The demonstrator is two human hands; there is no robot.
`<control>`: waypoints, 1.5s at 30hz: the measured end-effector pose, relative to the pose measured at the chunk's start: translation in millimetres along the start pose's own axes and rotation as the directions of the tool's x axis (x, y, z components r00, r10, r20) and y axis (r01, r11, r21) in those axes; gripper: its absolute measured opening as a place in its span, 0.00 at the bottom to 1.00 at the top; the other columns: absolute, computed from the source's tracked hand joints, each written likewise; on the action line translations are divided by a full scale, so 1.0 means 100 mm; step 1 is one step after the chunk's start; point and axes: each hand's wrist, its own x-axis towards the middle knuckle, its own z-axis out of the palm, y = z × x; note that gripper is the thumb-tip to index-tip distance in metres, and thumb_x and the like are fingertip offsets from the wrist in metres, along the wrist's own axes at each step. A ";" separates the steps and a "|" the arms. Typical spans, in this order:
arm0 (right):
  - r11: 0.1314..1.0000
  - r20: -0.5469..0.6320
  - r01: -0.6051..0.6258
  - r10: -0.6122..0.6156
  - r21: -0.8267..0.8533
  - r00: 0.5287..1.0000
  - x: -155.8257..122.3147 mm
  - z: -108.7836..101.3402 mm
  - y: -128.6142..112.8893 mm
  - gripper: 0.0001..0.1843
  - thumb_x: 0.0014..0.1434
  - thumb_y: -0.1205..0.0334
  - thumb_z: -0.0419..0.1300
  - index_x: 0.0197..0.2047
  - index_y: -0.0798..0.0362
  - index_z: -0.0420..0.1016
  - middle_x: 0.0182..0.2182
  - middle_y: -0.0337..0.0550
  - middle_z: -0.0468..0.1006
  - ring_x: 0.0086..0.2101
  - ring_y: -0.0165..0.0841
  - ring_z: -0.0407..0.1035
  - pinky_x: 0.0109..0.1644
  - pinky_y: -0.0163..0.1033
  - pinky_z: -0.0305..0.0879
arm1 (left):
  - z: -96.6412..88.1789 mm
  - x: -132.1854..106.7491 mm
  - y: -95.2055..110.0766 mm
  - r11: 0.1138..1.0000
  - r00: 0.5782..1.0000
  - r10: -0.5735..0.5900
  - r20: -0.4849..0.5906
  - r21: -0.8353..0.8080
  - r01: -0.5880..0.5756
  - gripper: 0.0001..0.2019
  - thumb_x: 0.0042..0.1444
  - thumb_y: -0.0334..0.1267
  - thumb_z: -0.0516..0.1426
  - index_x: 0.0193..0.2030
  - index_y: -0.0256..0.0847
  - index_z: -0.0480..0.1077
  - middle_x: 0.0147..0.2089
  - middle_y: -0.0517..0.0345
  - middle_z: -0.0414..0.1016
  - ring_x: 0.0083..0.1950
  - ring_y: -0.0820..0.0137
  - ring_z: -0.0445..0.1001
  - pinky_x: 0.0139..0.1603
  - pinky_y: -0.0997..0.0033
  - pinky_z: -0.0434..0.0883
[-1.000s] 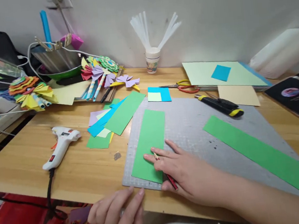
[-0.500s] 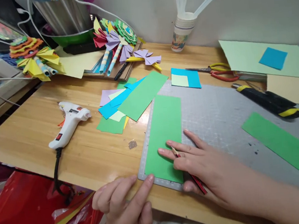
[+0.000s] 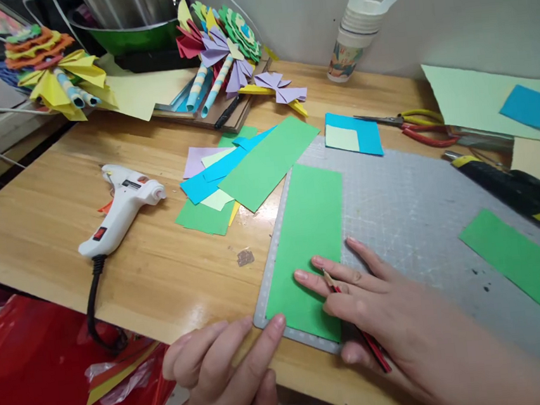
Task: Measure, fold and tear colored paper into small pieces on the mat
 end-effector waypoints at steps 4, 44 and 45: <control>0.998 -0.008 0.034 -0.035 -0.057 0.999 0.00 0.00 0.01 0.13 0.66 0.56 0.53 0.52 0.51 0.64 0.65 0.41 0.59 0.66 0.32 0.45 0.69 0.46 0.13 | 0.03 -0.01 0.04 0.997 0.996 -0.077 -0.049 -0.032 0.076 0.17 0.59 0.33 0.50 0.49 0.51 0.75 0.41 0.54 0.71 0.41 0.64 0.63 0.41 0.57 0.57; 0.995 -0.051 -0.036 0.040 0.088 0.998 0.00 -0.01 0.00 0.10 0.67 0.59 0.52 0.49 0.51 0.66 0.62 0.47 0.65 0.63 0.38 0.54 0.70 0.59 0.29 | -0.01 0.02 0.05 0.995 0.995 -0.099 -0.009 -0.012 0.099 0.16 0.56 0.32 0.52 0.48 0.49 0.75 0.42 0.53 0.72 0.42 0.62 0.65 0.43 0.56 0.58; 0.994 -0.053 -0.051 0.056 0.097 0.997 0.00 -0.01 0.00 0.08 0.67 0.61 0.52 0.48 0.50 0.66 0.62 0.47 0.66 0.63 0.37 0.55 0.70 0.59 0.31 | -0.03 0.01 0.04 0.997 0.997 -0.081 0.020 -0.006 0.081 0.17 0.56 0.33 0.53 0.49 0.49 0.75 0.43 0.53 0.72 0.42 0.62 0.66 0.43 0.56 0.59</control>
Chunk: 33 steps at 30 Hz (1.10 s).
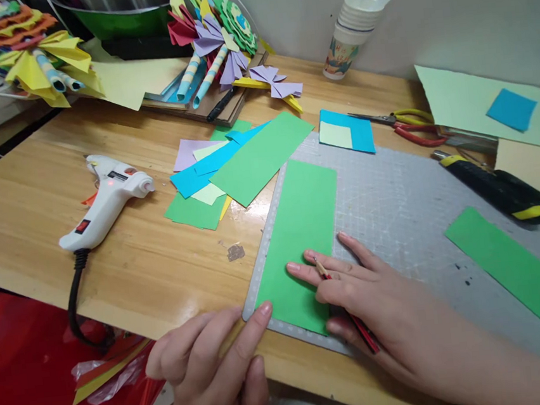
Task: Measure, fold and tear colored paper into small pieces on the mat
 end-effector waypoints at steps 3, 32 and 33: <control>0.998 -0.021 -0.054 0.055 0.022 0.998 0.01 -0.01 -0.03 0.09 0.66 0.65 0.50 0.49 0.49 0.65 0.61 0.46 0.68 0.62 0.36 0.57 0.69 0.59 0.36 | -0.06 0.00 -0.05 0.996 0.991 0.089 0.099 0.023 -0.091 0.19 0.53 0.34 0.58 0.53 0.48 0.73 0.47 0.52 0.71 0.44 0.62 0.68 0.44 0.58 0.63; 0.982 -0.130 -0.172 0.182 0.084 0.975 0.03 0.06 -0.13 0.04 0.67 0.65 0.48 0.44 0.48 0.61 0.61 0.43 0.67 0.64 0.34 0.54 0.69 0.57 0.38 | -0.06 0.14 0.07 0.961 0.945 0.278 0.173 -0.056 -0.272 0.14 0.59 0.33 0.56 0.50 0.43 0.75 0.47 0.63 0.80 0.49 0.68 0.73 0.58 0.68 0.62; 0.982 -0.131 -0.172 0.182 0.081 0.975 0.03 0.06 -0.13 0.04 0.67 0.65 0.48 0.44 0.48 0.61 0.61 0.43 0.67 0.64 0.34 0.54 0.69 0.57 0.38 | -0.05 0.14 0.07 0.961 0.946 0.275 0.173 -0.054 -0.269 0.14 0.59 0.33 0.56 0.50 0.43 0.75 0.47 0.63 0.80 0.49 0.68 0.73 0.58 0.68 0.62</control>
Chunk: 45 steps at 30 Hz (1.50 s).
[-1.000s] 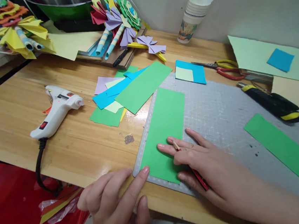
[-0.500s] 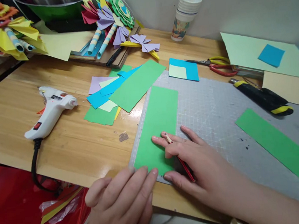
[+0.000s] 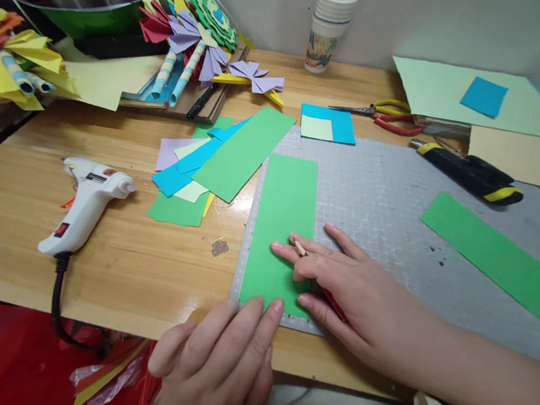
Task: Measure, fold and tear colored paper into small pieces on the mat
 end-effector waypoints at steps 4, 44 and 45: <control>1.000 0.006 0.004 -0.004 -0.001 1.000 0.00 0.00 0.00 0.03 0.67 0.65 0.49 0.43 0.48 0.61 0.61 0.43 0.68 0.64 0.33 0.54 0.69 0.56 0.37 | 0.01 0.00 -0.01 1.000 1.000 -0.010 -0.008 -0.005 0.010 0.14 0.58 0.33 0.56 0.50 0.43 0.75 0.47 0.63 0.80 0.48 0.67 0.73 0.57 0.67 0.63; 0.998 -0.040 0.043 -0.045 -0.056 0.998 -0.01 0.04 0.01 0.01 0.66 0.63 0.52 0.42 0.48 0.63 0.61 0.39 0.67 0.62 0.37 0.57 0.67 0.56 0.50 | 0.03 -0.01 -0.01 0.999 0.993 -0.044 -0.110 0.004 0.044 0.12 0.57 0.32 0.57 0.46 0.44 0.76 0.41 0.61 0.78 0.43 0.70 0.70 0.53 0.70 0.61; 0.997 -0.039 0.044 -0.046 -0.056 0.998 -0.01 0.04 0.01 0.01 0.66 0.63 0.52 0.42 0.48 0.63 0.61 0.39 0.67 0.62 0.37 0.57 0.67 0.56 0.50 | 0.03 -0.01 0.00 0.997 0.990 -0.073 -0.122 -0.002 0.074 0.12 0.57 0.32 0.57 0.46 0.45 0.76 0.41 0.61 0.78 0.42 0.69 0.70 0.53 0.69 0.61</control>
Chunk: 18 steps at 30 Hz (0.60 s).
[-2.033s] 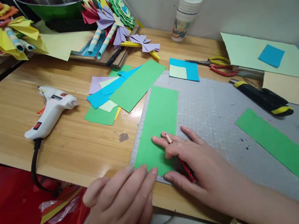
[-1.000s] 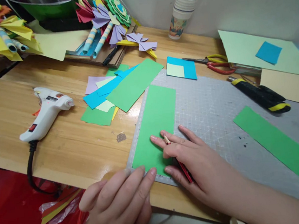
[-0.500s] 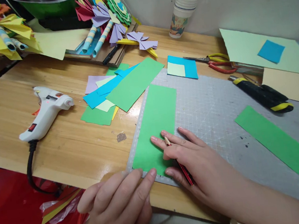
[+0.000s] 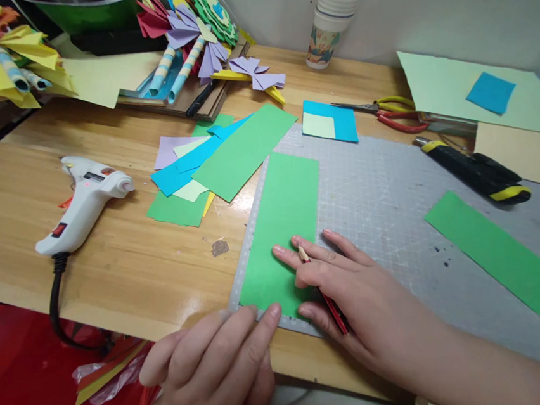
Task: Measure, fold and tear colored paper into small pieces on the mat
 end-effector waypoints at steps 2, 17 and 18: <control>1.000 0.002 0.003 -0.003 0.000 1.000 0.00 0.00 0.00 0.01 0.66 0.62 0.52 0.42 0.48 0.63 0.61 0.38 0.67 0.63 0.36 0.57 0.67 0.56 0.49 | 0.01 -0.01 0.01 1.000 1.000 0.001 0.007 0.002 -0.001 0.12 0.58 0.33 0.56 0.46 0.46 0.76 0.41 0.60 0.78 0.42 0.68 0.70 0.52 0.68 0.61; 1.000 -0.018 0.010 -0.010 -0.012 1.000 -0.01 0.04 0.02 0.03 0.65 0.64 0.52 0.42 0.47 0.62 0.61 0.38 0.68 0.62 0.36 0.57 0.67 0.56 0.49 | 0.03 -0.03 0.09 0.979 0.979 -0.202 -0.026 0.012 0.203 0.14 0.55 0.32 0.56 0.47 0.49 0.75 0.32 0.58 0.68 0.33 0.70 0.67 0.36 0.64 0.63; 1.000 -0.019 0.011 -0.011 -0.015 1.000 -0.01 0.04 0.01 0.03 0.65 0.64 0.52 0.42 0.47 0.62 0.61 0.38 0.68 0.62 0.36 0.58 0.67 0.56 0.49 | 0.02 -0.03 0.09 0.983 0.984 -0.181 -0.010 0.015 0.181 0.15 0.56 0.32 0.55 0.48 0.48 0.75 0.32 0.58 0.67 0.33 0.70 0.67 0.35 0.64 0.63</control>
